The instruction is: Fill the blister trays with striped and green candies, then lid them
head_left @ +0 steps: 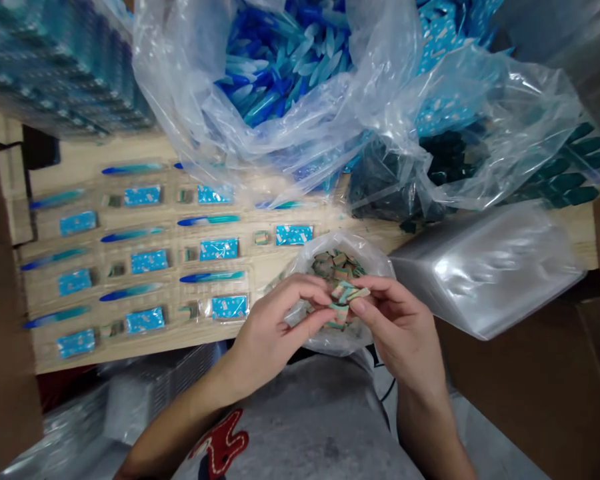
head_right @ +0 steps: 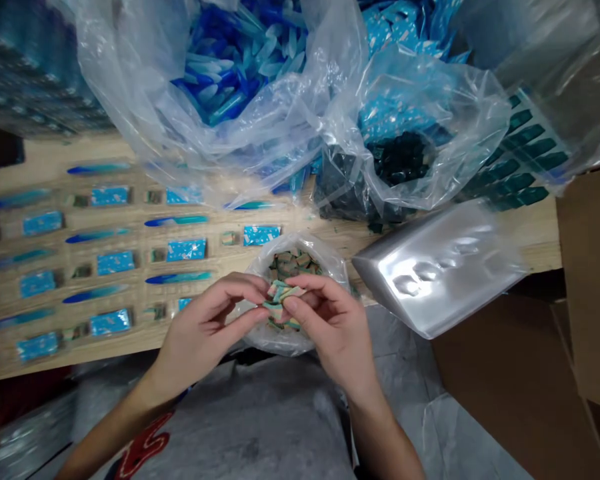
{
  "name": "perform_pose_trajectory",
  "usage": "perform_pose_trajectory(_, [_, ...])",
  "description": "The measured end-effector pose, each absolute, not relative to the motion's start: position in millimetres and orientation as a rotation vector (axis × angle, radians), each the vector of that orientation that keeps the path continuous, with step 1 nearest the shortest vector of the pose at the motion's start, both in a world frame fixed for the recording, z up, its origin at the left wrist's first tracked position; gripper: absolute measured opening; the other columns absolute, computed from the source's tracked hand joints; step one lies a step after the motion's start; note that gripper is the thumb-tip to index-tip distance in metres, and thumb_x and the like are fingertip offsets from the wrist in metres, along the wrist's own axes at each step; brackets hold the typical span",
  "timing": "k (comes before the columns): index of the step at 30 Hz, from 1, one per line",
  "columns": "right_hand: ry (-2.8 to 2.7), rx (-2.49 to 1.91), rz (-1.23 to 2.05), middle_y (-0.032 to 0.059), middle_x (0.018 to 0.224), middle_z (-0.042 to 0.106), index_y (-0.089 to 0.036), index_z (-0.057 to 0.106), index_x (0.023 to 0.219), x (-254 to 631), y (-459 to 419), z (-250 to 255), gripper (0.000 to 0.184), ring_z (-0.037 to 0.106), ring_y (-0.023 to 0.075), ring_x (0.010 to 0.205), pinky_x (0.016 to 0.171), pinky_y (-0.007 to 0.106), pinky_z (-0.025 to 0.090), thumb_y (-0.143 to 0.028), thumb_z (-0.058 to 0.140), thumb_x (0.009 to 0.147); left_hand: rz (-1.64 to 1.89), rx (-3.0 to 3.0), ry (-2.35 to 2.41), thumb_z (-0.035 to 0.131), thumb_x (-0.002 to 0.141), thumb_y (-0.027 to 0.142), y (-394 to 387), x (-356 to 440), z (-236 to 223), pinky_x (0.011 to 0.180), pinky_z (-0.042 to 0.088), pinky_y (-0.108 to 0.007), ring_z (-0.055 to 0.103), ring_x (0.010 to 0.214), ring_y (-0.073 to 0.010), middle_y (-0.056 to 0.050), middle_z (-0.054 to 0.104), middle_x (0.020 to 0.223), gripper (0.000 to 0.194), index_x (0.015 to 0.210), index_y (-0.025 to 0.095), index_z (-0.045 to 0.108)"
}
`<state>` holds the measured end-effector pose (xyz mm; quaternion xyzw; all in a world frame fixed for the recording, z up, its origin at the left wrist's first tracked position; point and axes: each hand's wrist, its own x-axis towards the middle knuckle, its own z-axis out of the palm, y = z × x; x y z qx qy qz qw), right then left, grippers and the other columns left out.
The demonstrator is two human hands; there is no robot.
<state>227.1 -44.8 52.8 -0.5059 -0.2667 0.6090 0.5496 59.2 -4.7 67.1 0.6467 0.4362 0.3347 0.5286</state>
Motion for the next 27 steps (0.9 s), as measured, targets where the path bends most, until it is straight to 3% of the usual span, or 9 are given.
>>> perform_pose_trajectory(2, [-0.607,-1.193,1.417,-0.0037,0.077,0.074,-0.03,0.076,0.097,226,-46,51,0.013,0.07,0.0092,0.067,0.066,0.016,0.056,-0.024,0.076,0.085,0.82,1.469,1.057,0.069,0.085,0.014,-3,59,68,0.084,0.055,-0.024,0.069,0.094,-0.0141,-0.002,0.072,0.095,0.008,0.082,0.02,0.064])
perform_pose_trajectory(8, [-0.622,-1.164,1.407,-0.0044,0.077,0.073,-0.032,0.076,0.099,227,-49,57,0.016,0.07,0.009,0.067,0.067,0.016,0.058,-0.022,0.074,0.087,0.874,1.15,1.212,0.067,0.079,0.014,5,64,69,0.061,0.054,-0.017,0.067,0.065,-0.0086,0.002,0.071,0.078,0.008,0.077,0.02,0.061])
perform_pose_trajectory(12, [-0.763,-1.227,1.389,-0.0048,0.085,0.074,-0.033,0.077,0.099,225,-50,61,0.024,0.069,0.0077,0.069,0.067,0.015,0.058,-0.014,0.072,0.085,0.853,1.141,1.188,0.067,0.076,0.013,6,67,71,0.056,0.051,-0.013,0.064,0.061,-0.0066,0.004,0.068,0.07,0.008,0.077,0.02,0.063])
perform_pose_trajectory(17, [-0.966,-1.337,1.163,-0.0049,0.099,0.07,-0.034,0.076,0.101,221,-50,63,0.028,0.067,0.0078,0.093,0.076,0.012,0.055,-0.011,0.07,0.086,0.783,1.115,1.104,0.068,0.077,0.012,4,66,75,0.06,0.054,-0.012,0.066,0.065,-0.0064,0.005,0.07,0.073,0.009,0.08,0.021,0.068])
perform_pose_trajectory(22, [-0.983,-1.396,1.055,-0.0071,0.093,0.07,-0.035,0.073,0.105,216,-53,63,0.035,0.066,0.0053,0.078,0.072,0.011,0.055,-0.006,0.071,0.085,0.822,1.093,1.093,0.072,0.075,0.01,1,64,72,0.061,0.054,-0.011,0.066,0.066,-0.0056,0.006,0.072,0.076,0.014,0.082,0.022,0.07])
perform_pose_trajectory(27, [-1.022,-1.381,0.959,-0.0045,0.099,0.068,-0.031,0.073,0.105,213,-56,62,0.033,0.068,0.0088,0.083,0.071,0.016,0.058,-0.005,0.068,0.087,0.881,1.176,1.104,0.069,0.079,0.006,-3,67,72,0.069,0.055,-0.011,0.069,0.076,-0.0062,0.004,0.073,0.082,0.016,0.081,0.022,0.069])
